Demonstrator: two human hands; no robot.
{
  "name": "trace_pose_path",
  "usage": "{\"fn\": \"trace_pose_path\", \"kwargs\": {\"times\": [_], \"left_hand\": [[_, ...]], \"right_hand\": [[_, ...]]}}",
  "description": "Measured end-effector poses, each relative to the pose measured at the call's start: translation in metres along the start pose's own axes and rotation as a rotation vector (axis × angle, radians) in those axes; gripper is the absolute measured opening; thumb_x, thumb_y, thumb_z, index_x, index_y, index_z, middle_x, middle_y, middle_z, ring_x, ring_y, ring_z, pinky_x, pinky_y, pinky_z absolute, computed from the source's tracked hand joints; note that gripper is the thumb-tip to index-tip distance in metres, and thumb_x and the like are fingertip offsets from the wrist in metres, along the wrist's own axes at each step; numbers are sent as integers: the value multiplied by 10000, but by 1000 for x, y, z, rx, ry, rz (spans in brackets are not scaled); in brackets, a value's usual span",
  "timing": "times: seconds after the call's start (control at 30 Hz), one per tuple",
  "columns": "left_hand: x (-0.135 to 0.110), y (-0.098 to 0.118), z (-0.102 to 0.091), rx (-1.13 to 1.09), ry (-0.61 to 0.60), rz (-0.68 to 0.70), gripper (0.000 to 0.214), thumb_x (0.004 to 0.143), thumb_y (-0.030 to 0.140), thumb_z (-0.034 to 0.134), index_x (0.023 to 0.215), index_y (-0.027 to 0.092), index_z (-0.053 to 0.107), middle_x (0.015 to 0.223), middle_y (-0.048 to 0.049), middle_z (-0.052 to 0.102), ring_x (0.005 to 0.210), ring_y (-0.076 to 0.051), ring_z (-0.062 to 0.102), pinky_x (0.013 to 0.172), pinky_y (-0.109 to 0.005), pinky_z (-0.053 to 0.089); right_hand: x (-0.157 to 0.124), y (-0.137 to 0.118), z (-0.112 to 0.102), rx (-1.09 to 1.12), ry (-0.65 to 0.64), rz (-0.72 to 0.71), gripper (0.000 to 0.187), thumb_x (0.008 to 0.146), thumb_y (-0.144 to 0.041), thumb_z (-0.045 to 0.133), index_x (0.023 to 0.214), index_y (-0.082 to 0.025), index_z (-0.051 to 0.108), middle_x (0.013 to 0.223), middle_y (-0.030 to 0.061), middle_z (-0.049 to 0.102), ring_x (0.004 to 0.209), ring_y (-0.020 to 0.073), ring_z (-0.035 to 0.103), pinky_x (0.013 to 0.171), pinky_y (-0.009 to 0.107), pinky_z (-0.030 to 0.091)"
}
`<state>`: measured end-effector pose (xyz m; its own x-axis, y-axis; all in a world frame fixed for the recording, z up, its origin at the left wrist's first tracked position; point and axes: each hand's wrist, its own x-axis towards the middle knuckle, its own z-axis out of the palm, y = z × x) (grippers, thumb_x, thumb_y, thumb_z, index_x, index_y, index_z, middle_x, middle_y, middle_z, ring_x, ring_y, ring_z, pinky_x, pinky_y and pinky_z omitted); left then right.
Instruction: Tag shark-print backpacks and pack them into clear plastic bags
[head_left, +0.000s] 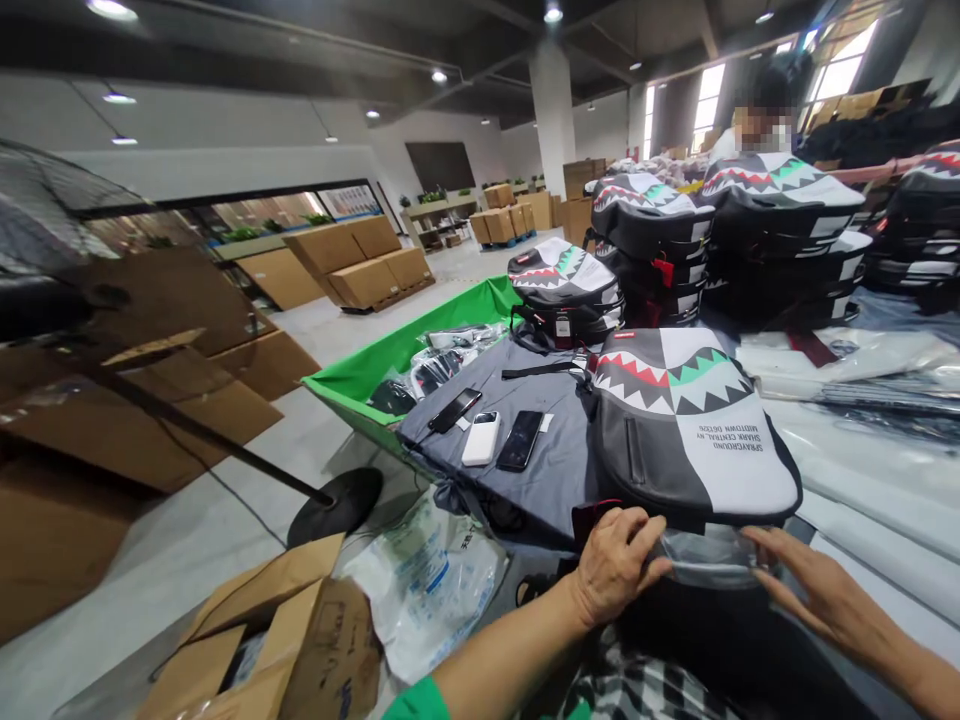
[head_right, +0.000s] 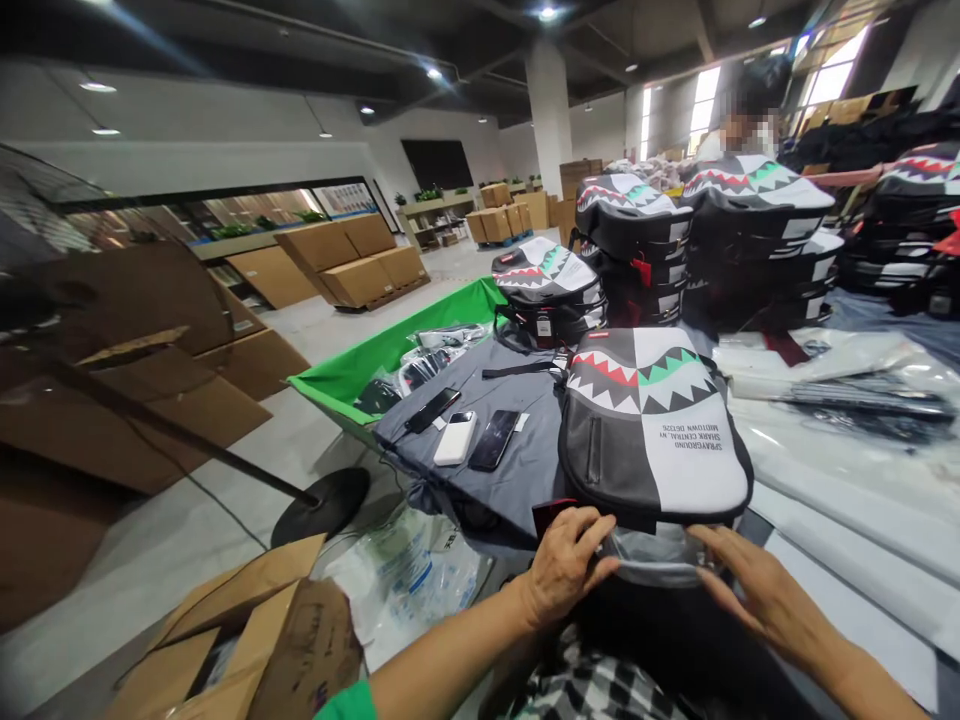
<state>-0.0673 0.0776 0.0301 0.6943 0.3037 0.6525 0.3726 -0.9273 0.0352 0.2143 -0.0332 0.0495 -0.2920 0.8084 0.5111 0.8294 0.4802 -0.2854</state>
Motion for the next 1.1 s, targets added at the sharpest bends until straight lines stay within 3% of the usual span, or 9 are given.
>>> {"fn": "trace_pose_path", "kwargs": {"times": [0.17, 0.33, 0.47, 0.57, 0.67, 0.8, 0.93, 1.03, 1.1], "left_hand": [[28, 1, -11, 23, -291, 19, 352, 906, 496, 719, 1060, 195, 619, 953, -24, 629, 828, -171, 626, 709, -304, 480], [37, -1, -20, -5, -331, 54, 215, 981, 404, 639, 947, 192, 638, 1071, -51, 681, 887, -169, 645, 773, -318, 481], [55, -17, -25, -181, -391, 498, 215, 1028, 196, 474, 890, 202, 639, 1240, -53, 699, 1163, -156, 606, 1042, -321, 439], [74, -29, -23, -233, -484, 732, 198, 1001, 165, 513, 843, 204, 626, 984, -29, 738, 942, -119, 650, 1051, -250, 416], [80, -33, -18, -162, -462, 794, 132, 1010, 148, 514, 965, 174, 636, 784, 15, 673, 703, -123, 591, 857, -247, 460], [69, -31, -16, -58, -315, 669, 237, 1076, 298, 443, 1118, 126, 601, 704, 25, 604, 650, -143, 542, 681, -282, 425], [68, -34, -23, -107, -268, 703, 302, 1064, 323, 480, 825, 181, 597, 691, 9, 574, 734, -156, 559, 794, -297, 464], [78, -38, -26, -240, -345, 864, 219, 1062, 226, 475, 913, 196, 633, 879, -6, 659, 913, -131, 601, 928, -261, 469], [84, -42, -23, -240, -387, 921, 214, 1060, 225, 480, 918, 206, 639, 847, 7, 651, 847, -113, 600, 828, -234, 487]], "right_hand": [[26, 4, -12, 0, -241, 56, 183, 989, -289, 477, 843, -260, 583, 715, -9, 660, 586, 155, 640, 513, 246, 449], [36, -6, -18, -219, -84, -194, 286, 988, -128, 372, 834, -245, 582, 773, 5, 648, 614, 135, 581, 565, 257, 403], [43, -5, -23, -222, -59, -354, 286, 1006, -91, 359, 927, -232, 595, 911, 15, 706, 729, 128, 616, 665, 267, 420], [47, 1, -24, -215, -221, -283, 286, 992, -99, 367, 831, -233, 562, 716, -31, 600, 578, 124, 517, 540, 296, 309], [52, 3, -26, -203, -360, -186, 192, 953, -132, 448, 858, -231, 583, 736, -33, 586, 584, 136, 495, 521, 313, 246], [61, 1, -38, -156, -509, -143, 177, 913, -131, 528, 773, -217, 595, 758, -37, 564, 551, 116, 407, 522, 317, 183], [69, 0, -43, -30, -516, -198, 292, 949, -103, 490, 683, -200, 559, 693, -47, 527, 537, 102, 370, 517, 294, 191], [70, 2, -38, -19, -467, -191, 298, 979, -140, 488, 703, -206, 580, 669, -52, 511, 527, 105, 350, 511, 289, 188], [69, 2, -34, -24, -432, -193, 292, 989, -166, 495, 719, -213, 597, 671, -56, 506, 518, 108, 318, 505, 294, 185]]}}
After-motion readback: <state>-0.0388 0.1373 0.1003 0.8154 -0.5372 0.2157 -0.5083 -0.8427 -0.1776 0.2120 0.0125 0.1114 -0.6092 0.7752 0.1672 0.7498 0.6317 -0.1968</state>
